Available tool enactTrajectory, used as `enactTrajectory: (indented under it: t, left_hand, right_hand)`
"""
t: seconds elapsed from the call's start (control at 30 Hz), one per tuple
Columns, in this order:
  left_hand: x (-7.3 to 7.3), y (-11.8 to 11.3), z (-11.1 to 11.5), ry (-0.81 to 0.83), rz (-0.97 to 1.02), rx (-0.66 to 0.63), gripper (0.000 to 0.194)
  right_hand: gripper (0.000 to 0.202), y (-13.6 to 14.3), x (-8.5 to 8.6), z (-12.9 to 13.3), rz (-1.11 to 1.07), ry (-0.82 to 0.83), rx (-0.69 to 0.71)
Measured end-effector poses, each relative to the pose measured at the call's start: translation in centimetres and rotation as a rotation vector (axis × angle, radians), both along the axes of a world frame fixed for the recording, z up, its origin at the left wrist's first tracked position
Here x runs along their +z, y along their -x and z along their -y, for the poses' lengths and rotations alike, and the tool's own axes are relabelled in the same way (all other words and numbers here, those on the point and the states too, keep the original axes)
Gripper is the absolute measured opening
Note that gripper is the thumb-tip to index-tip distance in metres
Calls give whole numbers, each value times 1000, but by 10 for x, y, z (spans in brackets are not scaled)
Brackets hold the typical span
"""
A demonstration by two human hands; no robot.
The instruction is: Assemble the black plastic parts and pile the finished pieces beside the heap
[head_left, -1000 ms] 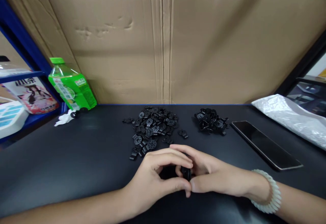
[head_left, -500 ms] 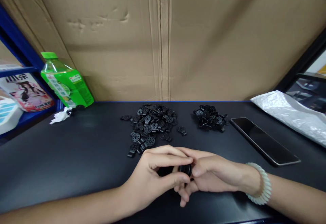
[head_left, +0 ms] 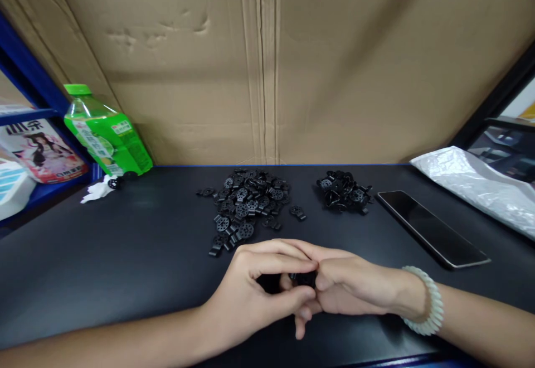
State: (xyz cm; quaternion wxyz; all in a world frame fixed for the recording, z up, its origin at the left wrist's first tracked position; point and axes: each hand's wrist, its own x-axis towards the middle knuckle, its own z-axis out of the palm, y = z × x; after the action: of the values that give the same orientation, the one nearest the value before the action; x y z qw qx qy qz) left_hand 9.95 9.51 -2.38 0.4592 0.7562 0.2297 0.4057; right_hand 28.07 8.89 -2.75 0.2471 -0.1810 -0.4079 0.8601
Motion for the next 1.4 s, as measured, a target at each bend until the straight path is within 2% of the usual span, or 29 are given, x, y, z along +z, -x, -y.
enactTrajectory:
  t: [0.17,0.33,0.5,0.57,0.73,0.8,0.87,0.97,1.07,1.13,1.17,1.23,1.3,1.4]
  left_hand:
    - [-1,-1,2,-87,-61,95,22]
    - [-6,-3,5,-288,-123,201,19]
    - [-11,-2,6,-451,-147,247,24]
    - [-11,-1,5,-403,-147,265,23]
    - [-9,-1,3,-3,9,210,17]
    - [-9,0,2,49,56,205,13]
    - [-8,0,1,40,66,259,13]
    - [-8,-1,-2,9,46,286,16]
    - [-8,-1,-4,-12,41,267,21]
    - [-9,-1,-4,-22,14,267,22]
    - [-8,-1,-3,-22,-11,262,21]
    - [-7,0,-2,-20,-69,241,20]
    - [-6,1,0,-21,-116,220,20]
    - [-5,2,0,-27,-151,198,21]
  right_hand:
    - [71,2,1,2,-10,14,-15]
    - [54,7,-1,2,9,43,-63]
    - [52,11,-4,5,-23,76,-77]
    - [53,12,-5,7,-46,74,-91]
    - [58,11,-3,10,-69,55,-106]
    - [61,9,0,8,-25,36,-108]
    - [62,5,3,6,60,-14,-130]
    - [59,-4,8,1,269,-222,-189]
    - [43,-19,18,-9,571,-612,-345]
    - [27,-34,25,-21,846,-961,-591]
    - [23,-43,27,-29,993,-1141,-736]
    - [23,-60,30,-44,1211,-1403,-940]
    - [28,-72,29,-55,1360,-1517,-1040]
    - [38,-73,26,-56,1424,-1604,-1052]
